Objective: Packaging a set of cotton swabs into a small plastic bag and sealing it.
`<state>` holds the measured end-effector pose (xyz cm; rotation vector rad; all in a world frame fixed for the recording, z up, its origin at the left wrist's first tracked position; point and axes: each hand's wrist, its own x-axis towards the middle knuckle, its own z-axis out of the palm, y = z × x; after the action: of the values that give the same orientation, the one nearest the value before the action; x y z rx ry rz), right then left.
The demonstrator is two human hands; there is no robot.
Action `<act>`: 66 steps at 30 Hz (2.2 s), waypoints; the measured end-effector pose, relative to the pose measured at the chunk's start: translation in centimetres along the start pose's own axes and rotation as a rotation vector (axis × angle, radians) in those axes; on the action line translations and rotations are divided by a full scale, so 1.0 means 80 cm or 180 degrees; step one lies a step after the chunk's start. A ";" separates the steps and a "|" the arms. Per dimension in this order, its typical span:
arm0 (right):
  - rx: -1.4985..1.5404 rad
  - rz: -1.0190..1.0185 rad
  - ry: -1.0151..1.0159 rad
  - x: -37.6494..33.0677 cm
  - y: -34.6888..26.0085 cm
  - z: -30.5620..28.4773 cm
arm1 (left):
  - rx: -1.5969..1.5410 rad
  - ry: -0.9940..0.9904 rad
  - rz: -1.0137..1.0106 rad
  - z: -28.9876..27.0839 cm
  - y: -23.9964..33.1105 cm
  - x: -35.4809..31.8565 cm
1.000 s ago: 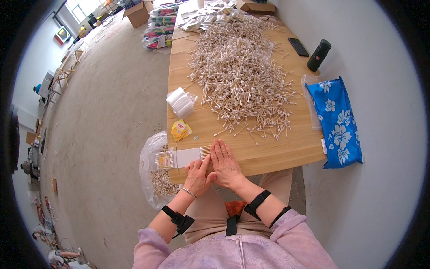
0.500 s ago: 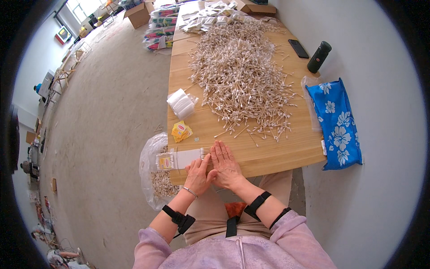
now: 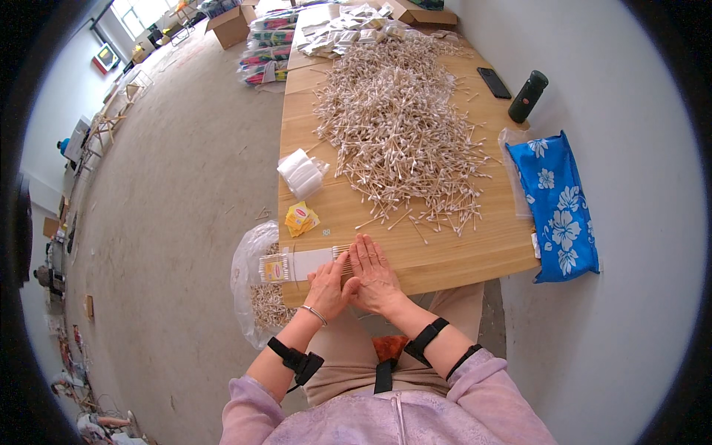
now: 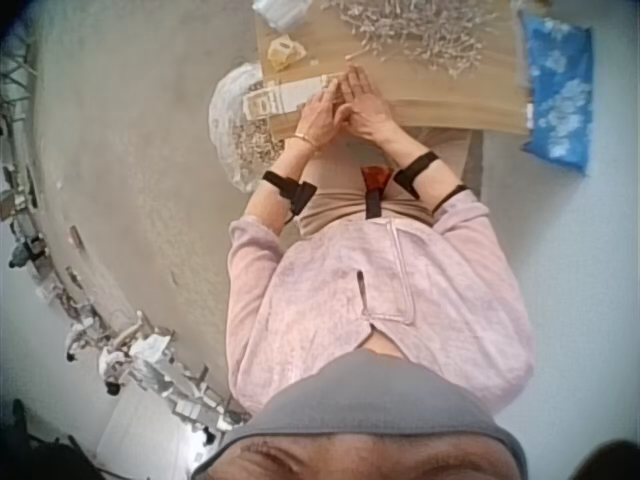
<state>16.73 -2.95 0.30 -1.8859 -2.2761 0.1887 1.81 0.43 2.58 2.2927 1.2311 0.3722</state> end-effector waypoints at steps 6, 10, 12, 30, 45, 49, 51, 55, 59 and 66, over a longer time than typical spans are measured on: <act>0.0049 -0.0012 -0.0015 0.000 -0.001 0.000 | -0.0112 -0.0110 -0.0085 0.000 -0.002 0.002; 0.0035 -0.0010 0.0029 -0.001 0.001 0.001 | -0.0163 0.0004 -0.0138 0.000 0.002 0.002; 0.0020 -0.0032 0.0072 0.000 0.000 0.001 | -0.0037 -0.0014 -0.0059 0.001 -0.001 0.002; 0.0339 -0.0166 0.0073 -0.004 -0.001 -0.011 | 0.0174 -0.0187 -0.0459 0.009 -0.001 0.014; 0.0312 0.0031 -0.0122 -0.005 -0.009 -0.012 | -0.1969 0.1274 -0.0621 0.013 0.000 0.025; 0.0245 0.0073 -0.0125 -0.003 -0.018 -0.003 | -0.2784 0.1324 -0.0634 0.019 -0.009 0.031; 0.0251 0.0031 -0.0077 0.002 -0.028 0.002 | -0.3177 0.1377 -0.0662 0.022 -0.019 0.030; 0.0257 0.0024 0.0016 0.016 -0.055 0.016 | -0.3938 0.1562 -0.0726 0.023 -0.047 0.024; 0.0316 0.0132 0.0079 0.033 -0.082 0.023 | -0.4315 0.1709 -0.0769 0.020 -0.069 0.017; 0.0515 0.0317 -0.0102 0.039 -0.092 0.021 | -0.4298 0.1693 -0.0866 0.018 -0.080 0.013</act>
<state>8.73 -1.28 0.38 -1.9259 -2.1170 0.4067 -1.38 3.78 -2.14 0.8727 0.9608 1.2752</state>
